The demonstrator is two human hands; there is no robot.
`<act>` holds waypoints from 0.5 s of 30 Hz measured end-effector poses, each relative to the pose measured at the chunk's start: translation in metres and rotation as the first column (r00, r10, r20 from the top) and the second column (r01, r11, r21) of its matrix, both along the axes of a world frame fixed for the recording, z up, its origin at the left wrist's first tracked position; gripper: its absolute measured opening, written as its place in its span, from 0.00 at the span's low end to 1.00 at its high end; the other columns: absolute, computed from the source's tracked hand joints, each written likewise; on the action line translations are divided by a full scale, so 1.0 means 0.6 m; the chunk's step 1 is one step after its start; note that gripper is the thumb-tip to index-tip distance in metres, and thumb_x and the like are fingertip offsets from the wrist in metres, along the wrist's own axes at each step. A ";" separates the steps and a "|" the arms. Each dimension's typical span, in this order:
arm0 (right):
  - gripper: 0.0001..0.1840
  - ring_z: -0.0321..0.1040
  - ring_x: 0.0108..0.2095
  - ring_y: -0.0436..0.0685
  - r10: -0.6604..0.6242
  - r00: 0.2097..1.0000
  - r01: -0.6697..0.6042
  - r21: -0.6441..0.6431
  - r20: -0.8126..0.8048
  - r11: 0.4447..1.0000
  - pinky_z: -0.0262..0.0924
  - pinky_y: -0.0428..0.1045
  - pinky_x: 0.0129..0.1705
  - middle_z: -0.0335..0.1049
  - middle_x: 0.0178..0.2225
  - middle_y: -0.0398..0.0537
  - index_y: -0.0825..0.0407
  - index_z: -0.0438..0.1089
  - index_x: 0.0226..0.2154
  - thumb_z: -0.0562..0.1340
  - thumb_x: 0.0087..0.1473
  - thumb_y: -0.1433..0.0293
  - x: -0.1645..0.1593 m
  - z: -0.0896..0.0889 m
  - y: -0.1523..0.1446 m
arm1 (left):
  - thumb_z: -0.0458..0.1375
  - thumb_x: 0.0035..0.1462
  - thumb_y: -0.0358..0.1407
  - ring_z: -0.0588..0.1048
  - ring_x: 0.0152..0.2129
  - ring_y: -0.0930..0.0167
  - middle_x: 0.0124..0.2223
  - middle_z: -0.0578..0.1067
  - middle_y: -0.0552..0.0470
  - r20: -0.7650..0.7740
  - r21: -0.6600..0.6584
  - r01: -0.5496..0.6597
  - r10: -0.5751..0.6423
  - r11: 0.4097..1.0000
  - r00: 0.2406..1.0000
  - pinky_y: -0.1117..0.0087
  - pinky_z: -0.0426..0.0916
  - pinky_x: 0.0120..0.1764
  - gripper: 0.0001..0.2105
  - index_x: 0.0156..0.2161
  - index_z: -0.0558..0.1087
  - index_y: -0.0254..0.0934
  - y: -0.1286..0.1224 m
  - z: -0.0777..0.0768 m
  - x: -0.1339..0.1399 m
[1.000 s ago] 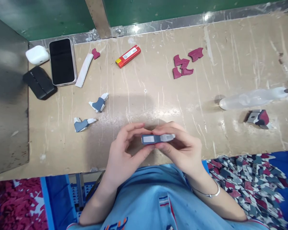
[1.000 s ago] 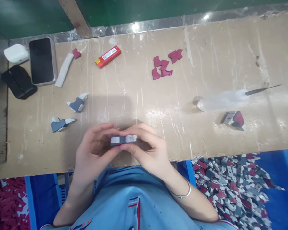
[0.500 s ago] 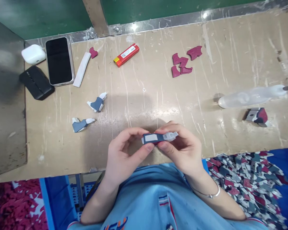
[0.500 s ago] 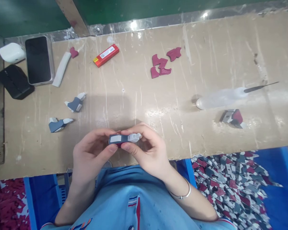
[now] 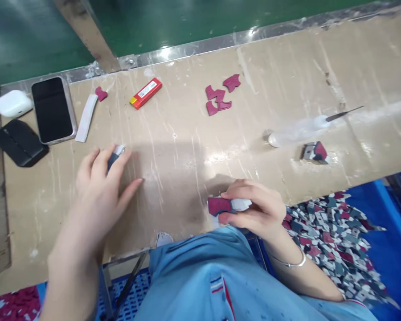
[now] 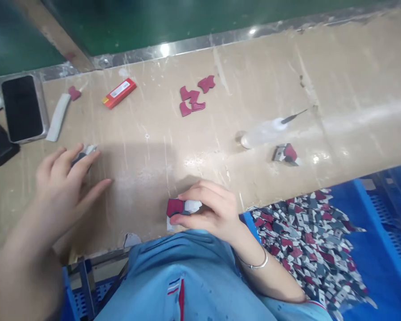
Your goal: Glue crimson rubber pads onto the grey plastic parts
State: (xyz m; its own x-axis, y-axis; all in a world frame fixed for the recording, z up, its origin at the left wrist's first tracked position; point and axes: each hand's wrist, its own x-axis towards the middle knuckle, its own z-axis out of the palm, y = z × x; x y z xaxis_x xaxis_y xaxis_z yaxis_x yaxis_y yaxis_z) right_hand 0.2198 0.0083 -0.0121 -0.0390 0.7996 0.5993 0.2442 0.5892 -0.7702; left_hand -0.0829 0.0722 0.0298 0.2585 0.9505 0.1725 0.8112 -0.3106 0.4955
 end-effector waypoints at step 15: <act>0.11 0.68 0.33 0.58 -0.695 0.719 0.692 -0.109 0.017 0.714 0.63 0.54 0.34 0.74 0.36 0.49 0.40 0.81 0.45 0.66 0.65 0.56 0.166 -0.029 -0.061 | 0.62 0.58 0.63 0.75 0.27 0.67 0.60 0.78 0.48 -0.080 -0.063 0.144 -0.149 0.988 0.986 0.62 0.72 0.32 0.25 0.46 0.83 0.47 0.036 0.000 -0.041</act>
State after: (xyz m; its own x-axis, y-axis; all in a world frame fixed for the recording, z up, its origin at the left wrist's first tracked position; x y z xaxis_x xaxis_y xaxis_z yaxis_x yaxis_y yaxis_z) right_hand 0.3194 -0.0285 -0.0295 0.5633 0.6518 0.5078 0.5346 0.1811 -0.8255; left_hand -0.1073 0.0938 0.0300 0.4070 0.9088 0.0915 0.7985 -0.4027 0.4474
